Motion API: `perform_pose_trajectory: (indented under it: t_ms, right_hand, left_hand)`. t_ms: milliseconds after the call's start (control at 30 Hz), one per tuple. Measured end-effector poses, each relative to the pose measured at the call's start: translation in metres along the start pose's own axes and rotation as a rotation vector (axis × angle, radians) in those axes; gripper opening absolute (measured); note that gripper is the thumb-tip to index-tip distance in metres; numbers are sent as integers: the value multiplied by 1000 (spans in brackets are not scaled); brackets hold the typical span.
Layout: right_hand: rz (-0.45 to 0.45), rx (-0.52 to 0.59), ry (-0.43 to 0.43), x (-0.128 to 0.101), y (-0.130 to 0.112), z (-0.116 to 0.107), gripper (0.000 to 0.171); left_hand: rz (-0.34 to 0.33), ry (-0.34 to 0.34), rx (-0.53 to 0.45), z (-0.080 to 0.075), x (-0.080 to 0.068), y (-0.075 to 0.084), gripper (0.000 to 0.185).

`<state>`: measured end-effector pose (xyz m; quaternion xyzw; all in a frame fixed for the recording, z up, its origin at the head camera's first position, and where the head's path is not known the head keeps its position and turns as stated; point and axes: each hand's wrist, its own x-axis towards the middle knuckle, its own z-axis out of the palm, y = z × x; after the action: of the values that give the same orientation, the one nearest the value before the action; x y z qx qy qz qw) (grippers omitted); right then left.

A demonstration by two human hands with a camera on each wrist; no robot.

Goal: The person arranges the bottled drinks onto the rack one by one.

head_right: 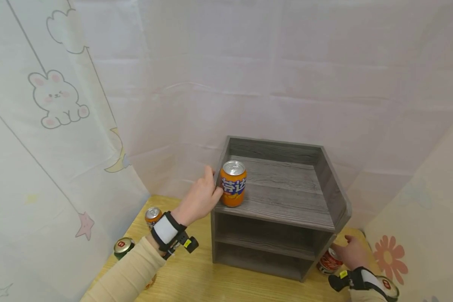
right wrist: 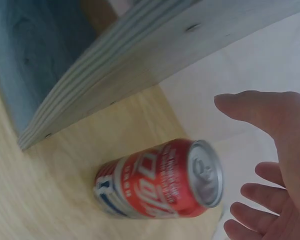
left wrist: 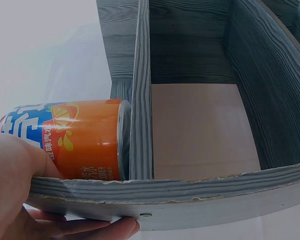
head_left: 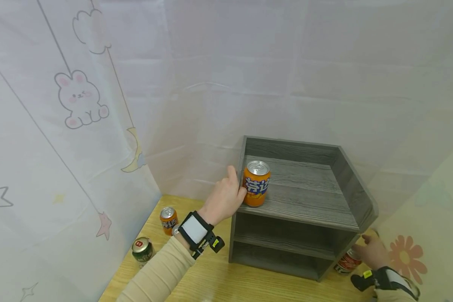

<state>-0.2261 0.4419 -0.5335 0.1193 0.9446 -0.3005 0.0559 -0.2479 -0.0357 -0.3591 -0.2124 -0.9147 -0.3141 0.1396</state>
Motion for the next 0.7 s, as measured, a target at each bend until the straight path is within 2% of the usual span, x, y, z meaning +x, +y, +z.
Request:
perform_pose_trajectory:
  t_ms: [133,267,500,700]
  right_hand:
    - [-8,-46,-16,-4,0,8,77]
    - [30,-43,-11,-9,-3,15,78]
    - [98,-15,-32,-11,-4,20,95]
    - [95,-24,9,-6,7,29,94]
  left_hand:
    - [4,4,2,0,0,0,27]
    - [10,5,3,0,0,0,27]
    - [10,9,12,0,1,0,28]
    - [9,0,11,0,1,0,28]
